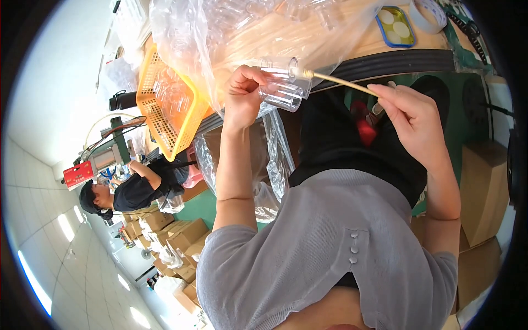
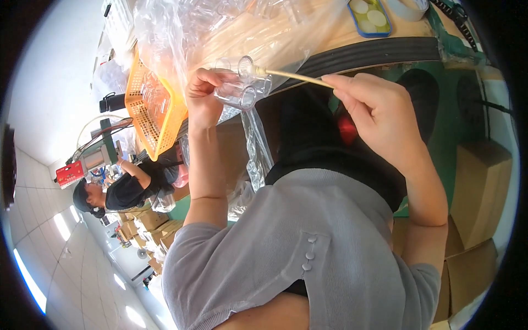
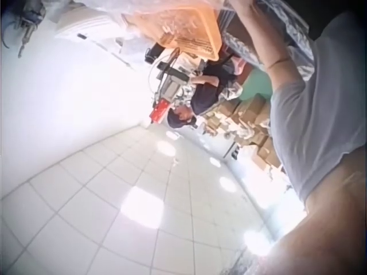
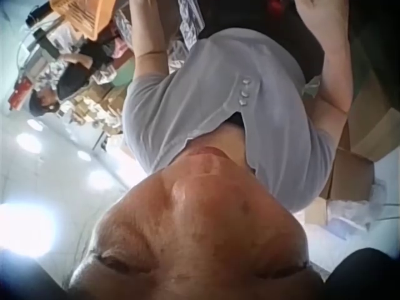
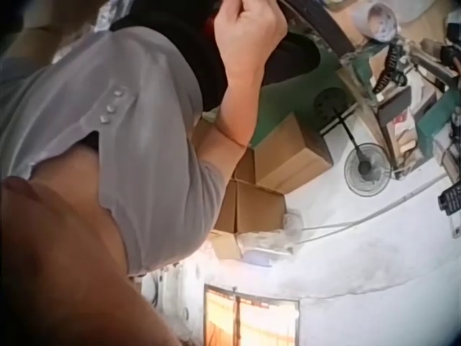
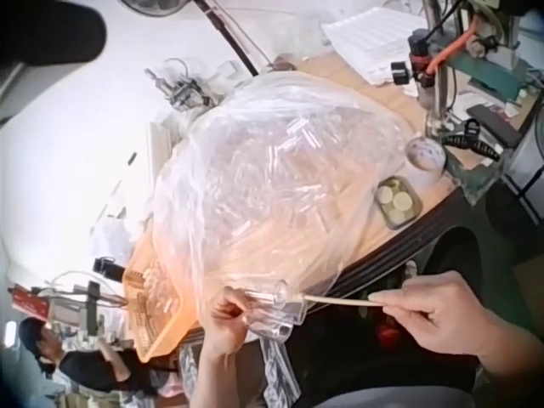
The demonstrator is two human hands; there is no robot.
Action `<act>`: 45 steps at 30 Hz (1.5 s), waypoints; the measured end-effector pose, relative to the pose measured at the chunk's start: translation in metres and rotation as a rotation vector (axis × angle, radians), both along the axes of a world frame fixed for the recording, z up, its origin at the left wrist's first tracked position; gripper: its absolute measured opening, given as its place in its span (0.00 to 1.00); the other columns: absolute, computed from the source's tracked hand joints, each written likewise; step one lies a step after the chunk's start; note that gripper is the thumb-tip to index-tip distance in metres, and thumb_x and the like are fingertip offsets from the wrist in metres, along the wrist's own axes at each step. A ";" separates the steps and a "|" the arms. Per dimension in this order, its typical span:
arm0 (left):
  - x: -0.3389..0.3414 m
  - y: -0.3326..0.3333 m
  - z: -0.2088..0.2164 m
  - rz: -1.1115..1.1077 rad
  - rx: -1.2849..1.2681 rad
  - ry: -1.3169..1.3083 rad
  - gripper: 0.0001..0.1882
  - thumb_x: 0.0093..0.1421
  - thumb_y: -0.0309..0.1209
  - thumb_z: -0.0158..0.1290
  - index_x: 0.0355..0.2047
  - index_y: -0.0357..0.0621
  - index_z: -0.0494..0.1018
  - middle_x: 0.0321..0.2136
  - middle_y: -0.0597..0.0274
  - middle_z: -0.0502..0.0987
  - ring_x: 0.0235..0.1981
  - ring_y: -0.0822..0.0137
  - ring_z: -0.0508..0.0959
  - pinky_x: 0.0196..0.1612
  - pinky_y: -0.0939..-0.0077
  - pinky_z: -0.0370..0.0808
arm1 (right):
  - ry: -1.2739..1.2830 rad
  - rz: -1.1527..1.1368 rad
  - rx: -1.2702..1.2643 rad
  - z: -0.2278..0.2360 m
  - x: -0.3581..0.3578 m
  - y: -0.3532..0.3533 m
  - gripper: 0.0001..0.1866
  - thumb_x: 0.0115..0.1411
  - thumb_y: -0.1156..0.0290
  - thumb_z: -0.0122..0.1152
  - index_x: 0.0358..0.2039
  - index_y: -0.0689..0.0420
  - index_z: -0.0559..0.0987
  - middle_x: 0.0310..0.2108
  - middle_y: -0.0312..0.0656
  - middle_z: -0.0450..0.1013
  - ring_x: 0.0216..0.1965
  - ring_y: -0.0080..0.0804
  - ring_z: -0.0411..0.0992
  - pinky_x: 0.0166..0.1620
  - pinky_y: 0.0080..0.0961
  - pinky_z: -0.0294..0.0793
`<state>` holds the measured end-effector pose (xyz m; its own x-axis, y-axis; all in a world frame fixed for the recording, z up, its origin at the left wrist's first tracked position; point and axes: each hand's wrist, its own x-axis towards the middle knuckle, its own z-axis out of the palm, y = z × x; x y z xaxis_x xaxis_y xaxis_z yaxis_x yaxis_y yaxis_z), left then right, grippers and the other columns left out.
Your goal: Applying a liquid substance using a swab to transparent plastic components at a workbench.
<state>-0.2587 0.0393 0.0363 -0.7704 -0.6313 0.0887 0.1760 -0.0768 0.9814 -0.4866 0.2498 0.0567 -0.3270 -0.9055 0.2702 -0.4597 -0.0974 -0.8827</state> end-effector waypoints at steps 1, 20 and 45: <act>0.001 -0.001 -0.001 0.002 0.001 -0.001 0.11 0.49 0.10 0.51 0.26 0.40 0.67 0.30 0.55 0.75 0.35 0.63 0.78 0.35 0.70 0.80 | -0.022 0.010 0.018 0.002 0.000 0.002 0.12 0.55 0.82 0.55 0.41 0.62 0.77 0.18 0.38 0.63 0.19 0.23 0.59 0.23 0.19 0.57; 0.002 0.002 0.009 0.215 0.014 0.158 0.12 0.48 0.09 0.51 0.27 0.40 0.67 0.32 0.51 0.76 0.32 0.64 0.77 0.33 0.72 0.79 | -0.067 -0.009 0.046 0.010 0.001 0.016 0.11 0.53 0.82 0.54 0.38 0.62 0.78 0.16 0.40 0.64 0.17 0.27 0.60 0.23 0.20 0.59; 0.070 -0.090 0.021 0.831 -1.198 -0.750 0.10 0.52 0.21 0.54 0.36 0.40 0.73 0.39 0.54 0.73 0.38 0.60 0.76 0.32 0.74 0.77 | -0.179 0.003 0.097 -0.003 0.000 0.022 0.11 0.55 0.81 0.54 0.39 0.64 0.77 0.22 0.38 0.69 0.22 0.22 0.64 0.26 0.17 0.61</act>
<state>-0.1891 -0.0510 0.0576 -0.3686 -0.7199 0.5882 -0.7363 0.6123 0.2881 -0.4867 0.2718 0.0535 -0.3593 -0.9256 0.1191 -0.2943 -0.0087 -0.9557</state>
